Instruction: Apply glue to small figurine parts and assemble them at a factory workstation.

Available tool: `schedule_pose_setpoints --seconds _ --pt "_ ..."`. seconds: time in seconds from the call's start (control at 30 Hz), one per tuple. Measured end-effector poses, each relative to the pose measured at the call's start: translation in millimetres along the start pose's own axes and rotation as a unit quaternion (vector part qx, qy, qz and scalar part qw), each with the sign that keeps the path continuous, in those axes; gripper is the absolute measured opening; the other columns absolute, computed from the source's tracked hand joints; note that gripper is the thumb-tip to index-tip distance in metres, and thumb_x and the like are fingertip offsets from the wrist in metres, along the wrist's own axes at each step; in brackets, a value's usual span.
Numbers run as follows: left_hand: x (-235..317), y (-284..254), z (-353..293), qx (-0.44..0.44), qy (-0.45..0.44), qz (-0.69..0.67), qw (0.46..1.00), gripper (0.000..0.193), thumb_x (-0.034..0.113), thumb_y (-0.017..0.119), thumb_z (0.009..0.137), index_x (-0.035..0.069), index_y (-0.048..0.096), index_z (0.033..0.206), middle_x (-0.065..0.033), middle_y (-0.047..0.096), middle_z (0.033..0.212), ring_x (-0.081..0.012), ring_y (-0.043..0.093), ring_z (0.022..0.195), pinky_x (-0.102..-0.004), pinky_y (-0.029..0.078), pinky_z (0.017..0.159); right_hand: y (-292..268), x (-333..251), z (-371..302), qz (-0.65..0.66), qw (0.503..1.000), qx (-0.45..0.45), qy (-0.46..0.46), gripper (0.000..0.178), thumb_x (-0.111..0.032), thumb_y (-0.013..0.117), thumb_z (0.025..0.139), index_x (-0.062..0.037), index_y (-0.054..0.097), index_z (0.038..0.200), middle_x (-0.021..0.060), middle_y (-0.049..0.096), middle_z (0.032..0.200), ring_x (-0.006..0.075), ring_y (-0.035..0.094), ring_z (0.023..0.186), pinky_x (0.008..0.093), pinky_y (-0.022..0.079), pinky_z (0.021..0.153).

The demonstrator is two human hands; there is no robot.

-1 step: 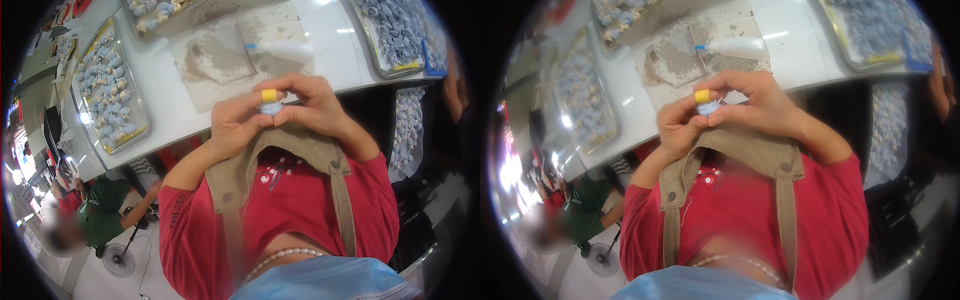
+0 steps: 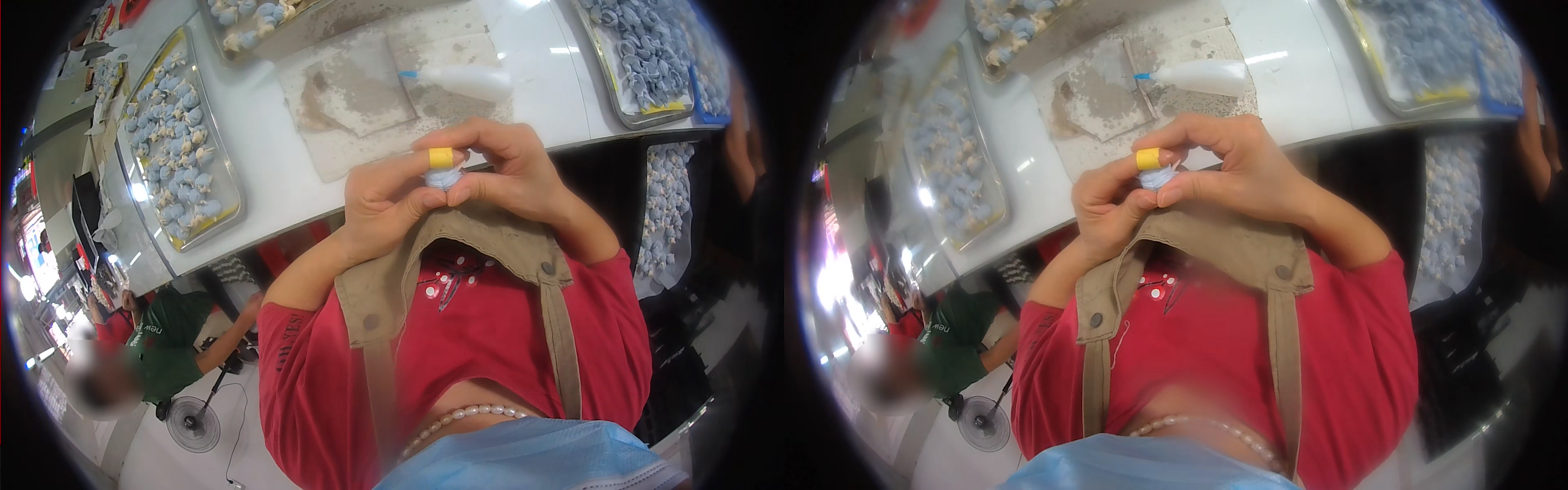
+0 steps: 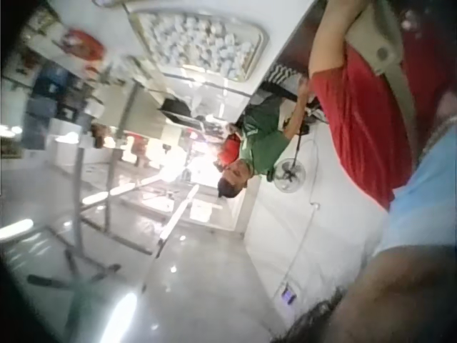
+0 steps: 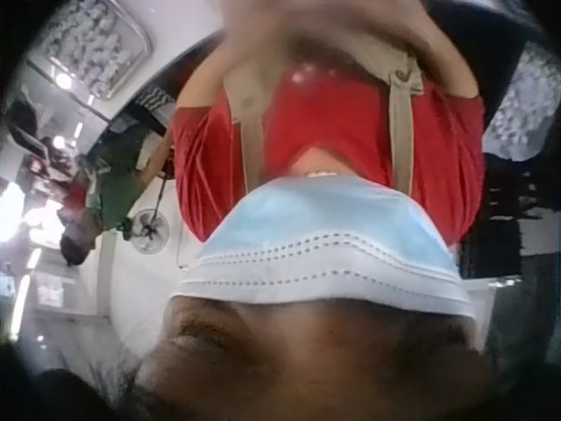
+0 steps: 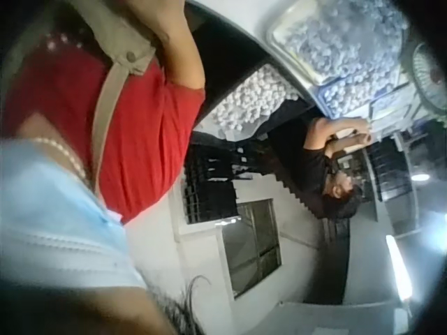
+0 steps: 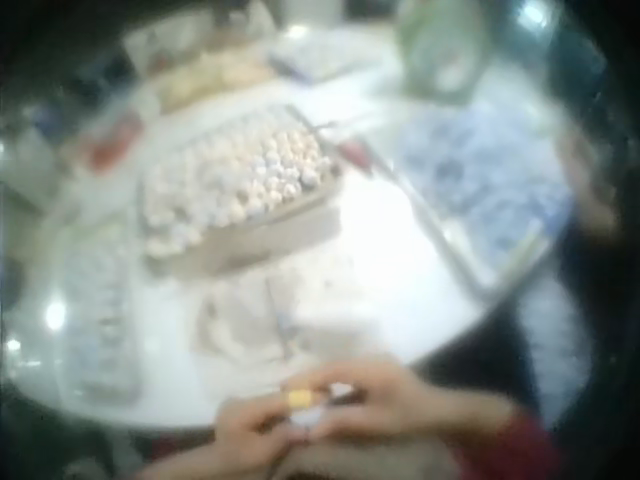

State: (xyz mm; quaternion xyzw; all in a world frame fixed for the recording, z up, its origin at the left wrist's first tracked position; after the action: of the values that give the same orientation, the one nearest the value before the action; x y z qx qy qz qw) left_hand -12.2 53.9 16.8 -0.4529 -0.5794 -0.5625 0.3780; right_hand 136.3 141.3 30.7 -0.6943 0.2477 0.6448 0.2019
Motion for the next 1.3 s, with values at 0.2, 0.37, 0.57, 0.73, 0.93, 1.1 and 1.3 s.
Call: schedule_pose_setpoints --seconds 0.2,0.37,0.57,0.73,0.93,1.1,1.3 --pt "15 4 -3 0.004 0.046 0.089 0.995 0.026 0.010 0.061 0.083 -0.002 0.059 0.105 -0.0107 0.063 0.097 -0.0135 0.060 0.085 -0.0247 0.047 0.076 2 -7 2 0.070 0.997 -0.029 -0.010 0.034 -0.006 0.072 0.068 -0.0019 0.061 0.100 0.0059 0.063 0.094 0.0126 0.057 0.090 0.0250 0.044 0.081" --pt "36 -5 -2 -0.020 0.052 0.130 0.990 0.023 0.007 0.062 0.081 0.000 0.061 0.103 -0.0071 0.064 0.087 -0.0086 0.058 0.075 -0.0229 0.047 0.068 16 -20 10 0.058 0.998 -0.029 -0.013 0.038 -0.006 0.072 0.068 0.0004 0.059 0.103 0.0097 0.061 0.106 0.0155 0.054 0.102 0.0279 0.041 0.089" --pt "109 -132 -27 0.316 0.116 0.549 0.765 0.030 0.019 0.070 0.072 0.006 0.061 0.097 -0.0068 0.064 0.073 -0.0193 0.062 0.060 -0.0284 0.047 0.054 24 -53 29 -0.149 0.969 0.122 -0.154 0.048 -0.010 0.070 0.071 -0.0002 0.053 0.114 0.0124 0.057 0.112 0.0218 0.053 0.105 0.0304 0.037 0.093" --pt "131 -234 -34 0.346 0.064 0.780 0.517 0.029 0.029 0.064 0.074 0.006 0.060 0.091 -0.0100 0.061 0.078 -0.0271 0.059 0.074 -0.0379 0.046 0.066 7 -37 17 -0.294 0.921 0.232 -0.112 0.028 -0.005 0.065 0.074 -0.0013 0.059 0.102 0.0117 0.060 0.099 0.0213 0.056 0.093 0.0284 0.041 0.084" --pt "121 -234 81 0.262 0.105 0.704 0.652 0.026 0.024 0.063 0.073 0.004 0.057 0.088 -0.0136 0.062 0.083 -0.0328 0.058 0.079 -0.0395 0.045 0.069 8 -47 24 -0.390 0.858 0.298 -0.151 0.015 0.000 0.065 0.073 -0.0024 0.062 0.087 0.0095 0.059 0.088 0.0210 0.056 0.082 0.0277 0.043 0.076" --pt "108 -235 137 0.183 -0.029 0.768 0.613 0.026 0.022 0.059 0.073 0.003 0.057 0.091 -0.0177 0.062 0.087 -0.0347 0.059 0.084 -0.0424 0.046 0.072 -6 -40 18 -0.378 0.865 0.300 -0.135 0.014 -0.001 0.065 0.074 -0.0018 0.061 0.088 0.0098 0.060 0.088 0.0218 0.056 0.083 0.0288 0.043 0.076" --pt "111 -189 83 0.266 0.078 0.255 0.927 0.019 0.010 0.056 0.080 0.002 0.056 0.098 -0.0162 0.062 0.095 -0.0237 0.062 0.088 -0.0297 0.049 0.071 -32 -26 17 -0.405 0.860 0.291 -0.111 0.029 -0.014 0.070 0.070 -0.0038 0.062 0.096 0.0102 0.060 0.091 0.0240 0.053 0.088 0.0335 0.040 0.080"
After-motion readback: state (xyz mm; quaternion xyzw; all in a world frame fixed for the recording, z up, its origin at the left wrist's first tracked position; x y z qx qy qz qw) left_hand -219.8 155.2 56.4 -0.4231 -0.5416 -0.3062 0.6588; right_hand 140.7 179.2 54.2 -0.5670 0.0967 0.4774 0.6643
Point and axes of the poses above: each hand's wrist, its own z-axis towards the middle knuckle, its own y-axis out of the palm, x = y × z, the point moved 2 cm from there along z, towards the middle knuckle
